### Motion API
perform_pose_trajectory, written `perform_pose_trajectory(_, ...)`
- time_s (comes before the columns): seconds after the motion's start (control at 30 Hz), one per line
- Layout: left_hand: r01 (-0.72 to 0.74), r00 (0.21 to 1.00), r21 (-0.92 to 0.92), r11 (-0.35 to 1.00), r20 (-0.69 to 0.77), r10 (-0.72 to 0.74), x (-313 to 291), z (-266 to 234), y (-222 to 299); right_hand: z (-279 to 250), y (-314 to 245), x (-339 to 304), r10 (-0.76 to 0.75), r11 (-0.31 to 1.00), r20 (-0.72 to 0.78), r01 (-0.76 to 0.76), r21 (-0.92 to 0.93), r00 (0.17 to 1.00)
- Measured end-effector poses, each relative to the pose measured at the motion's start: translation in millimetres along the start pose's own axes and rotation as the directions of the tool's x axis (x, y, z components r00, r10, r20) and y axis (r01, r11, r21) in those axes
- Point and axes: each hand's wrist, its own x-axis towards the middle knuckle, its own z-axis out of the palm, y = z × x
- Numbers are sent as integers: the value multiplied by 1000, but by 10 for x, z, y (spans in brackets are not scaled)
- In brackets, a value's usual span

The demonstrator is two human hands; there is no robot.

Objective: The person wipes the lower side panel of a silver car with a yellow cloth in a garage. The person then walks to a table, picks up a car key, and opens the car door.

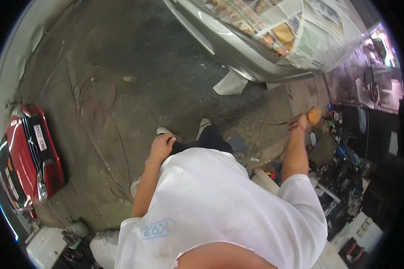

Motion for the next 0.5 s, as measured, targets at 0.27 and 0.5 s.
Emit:
perform_pose_trajectory(0.27, 174, 934, -6, 985, -316, -167, 14, -525, -574, 1607, 1871, -1754, 143, 986, 218, -121, -112, 965)
perform_pose_trajectory(0.5, 113, 892, -2, 994, -440, -103, 125, -1373, -1171, 2936, 2397, -2682, -156, 955, 700, 286, -72, 697)
